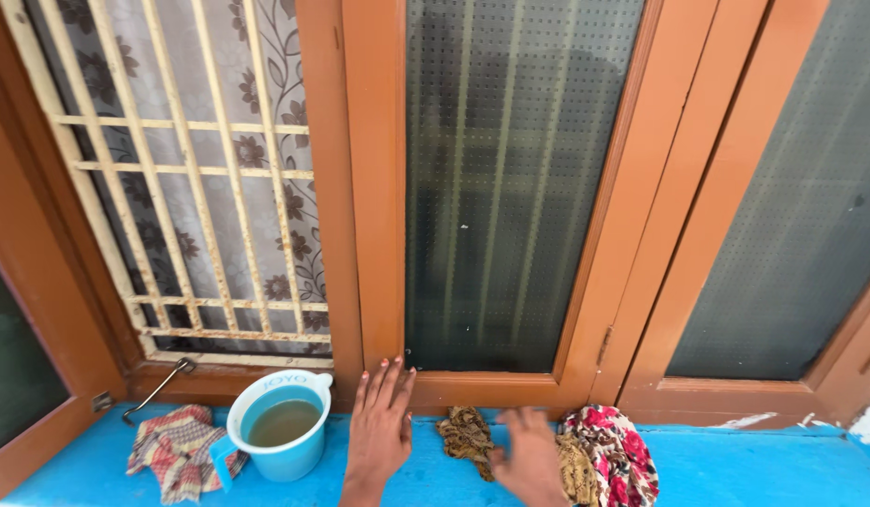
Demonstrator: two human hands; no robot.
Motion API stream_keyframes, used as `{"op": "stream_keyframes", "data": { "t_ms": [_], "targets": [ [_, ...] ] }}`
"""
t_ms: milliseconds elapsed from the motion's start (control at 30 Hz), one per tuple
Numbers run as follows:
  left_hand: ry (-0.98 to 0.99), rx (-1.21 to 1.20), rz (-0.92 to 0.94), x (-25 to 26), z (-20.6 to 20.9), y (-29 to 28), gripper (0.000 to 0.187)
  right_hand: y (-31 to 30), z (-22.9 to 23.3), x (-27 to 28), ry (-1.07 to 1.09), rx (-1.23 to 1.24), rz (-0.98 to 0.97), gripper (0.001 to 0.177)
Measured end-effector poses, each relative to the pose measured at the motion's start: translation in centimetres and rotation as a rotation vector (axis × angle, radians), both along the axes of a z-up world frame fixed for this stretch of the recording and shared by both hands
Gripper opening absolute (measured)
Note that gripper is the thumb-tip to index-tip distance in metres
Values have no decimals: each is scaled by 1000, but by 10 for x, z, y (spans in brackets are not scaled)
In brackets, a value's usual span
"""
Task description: The person wipes the brown window frame and adjacent glass using a cloth. They repeatedly dip the cloth into a blue pitcher of water to wet it, then wipe the frame and glass surfaces.
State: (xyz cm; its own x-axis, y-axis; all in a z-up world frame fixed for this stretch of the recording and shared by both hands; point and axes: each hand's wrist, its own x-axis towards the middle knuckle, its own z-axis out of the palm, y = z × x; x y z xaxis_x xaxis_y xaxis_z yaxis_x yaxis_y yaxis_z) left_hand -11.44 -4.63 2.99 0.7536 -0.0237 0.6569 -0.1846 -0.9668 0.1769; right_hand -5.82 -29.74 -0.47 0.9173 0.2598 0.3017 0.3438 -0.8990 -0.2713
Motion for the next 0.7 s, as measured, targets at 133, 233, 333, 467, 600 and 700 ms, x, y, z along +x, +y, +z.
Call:
{"op": "stream_keyframes", "data": {
  "t_ms": [133, 233, 333, 467, 600, 700],
  "targets": [
    [-78, -48, -16, -13, -7, 4, 52, 35, -28, 10, 90, 31, 96, 61],
    [-93, -71, -8, -30, -5, 15, 40, 54, -54, 21, -43, 18, 151, 51],
    [-111, -50, 7, -49, 1, 27, 36, 64, -60, 21, 18, -75, 123, 41],
    [-232, -73, 43, -76, 12, 49, 34, 70, -38, 15, 180, 1, 110, 37],
    [-347, -217, 186, -100, 20, 78, 31, 88, -46, 9, 101, 293, 199, 25],
    [-360, -335, 312, -116, 17, 107, 29, 114, -67, 17, -71, 429, 284, 15]
  ]
}}
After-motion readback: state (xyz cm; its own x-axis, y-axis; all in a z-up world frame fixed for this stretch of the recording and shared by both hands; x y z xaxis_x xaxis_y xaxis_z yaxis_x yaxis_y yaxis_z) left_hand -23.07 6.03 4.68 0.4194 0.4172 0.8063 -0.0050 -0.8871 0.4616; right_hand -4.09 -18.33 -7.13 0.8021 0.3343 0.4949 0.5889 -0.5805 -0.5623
